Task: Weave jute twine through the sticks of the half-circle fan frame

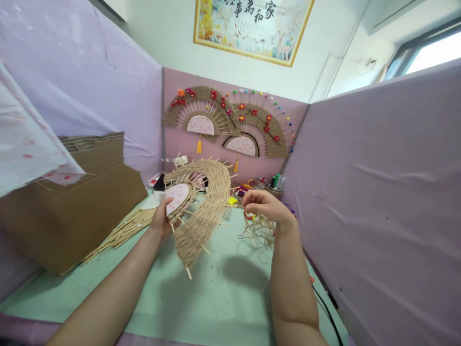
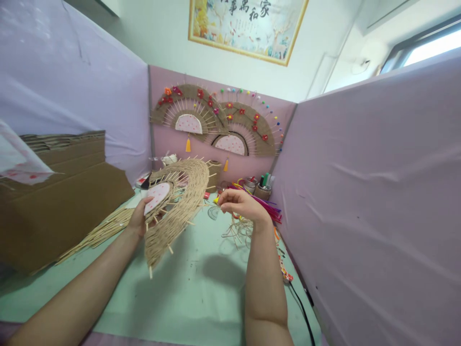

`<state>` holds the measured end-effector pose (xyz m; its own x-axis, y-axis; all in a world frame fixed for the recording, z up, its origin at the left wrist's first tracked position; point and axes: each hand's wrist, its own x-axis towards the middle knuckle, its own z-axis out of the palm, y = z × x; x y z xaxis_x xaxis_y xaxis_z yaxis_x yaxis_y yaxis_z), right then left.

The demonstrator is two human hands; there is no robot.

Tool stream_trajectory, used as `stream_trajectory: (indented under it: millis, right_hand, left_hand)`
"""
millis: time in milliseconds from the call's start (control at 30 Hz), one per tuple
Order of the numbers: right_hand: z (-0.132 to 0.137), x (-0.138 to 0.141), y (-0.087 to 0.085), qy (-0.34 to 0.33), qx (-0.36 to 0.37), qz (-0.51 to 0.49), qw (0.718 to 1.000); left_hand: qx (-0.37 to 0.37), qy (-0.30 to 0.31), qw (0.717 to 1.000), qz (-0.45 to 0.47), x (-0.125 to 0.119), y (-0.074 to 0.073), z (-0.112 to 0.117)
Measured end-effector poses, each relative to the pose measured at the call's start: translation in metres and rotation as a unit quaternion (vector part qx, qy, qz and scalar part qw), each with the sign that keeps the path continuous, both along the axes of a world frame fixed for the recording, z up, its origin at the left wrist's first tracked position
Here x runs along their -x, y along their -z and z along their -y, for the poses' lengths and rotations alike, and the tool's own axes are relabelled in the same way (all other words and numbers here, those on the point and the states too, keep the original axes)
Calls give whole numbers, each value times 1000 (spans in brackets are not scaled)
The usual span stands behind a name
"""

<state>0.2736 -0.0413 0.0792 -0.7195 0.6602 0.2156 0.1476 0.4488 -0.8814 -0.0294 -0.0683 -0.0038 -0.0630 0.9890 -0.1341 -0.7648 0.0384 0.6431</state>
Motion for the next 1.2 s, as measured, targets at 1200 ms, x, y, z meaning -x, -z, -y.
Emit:
stream_trajectory:
  millis: [1200]
  right_hand:
    - [-1,-5,-1,78,-35,-17,996]
  left_hand:
    - [5,76,996,-49,-3,9,-1]
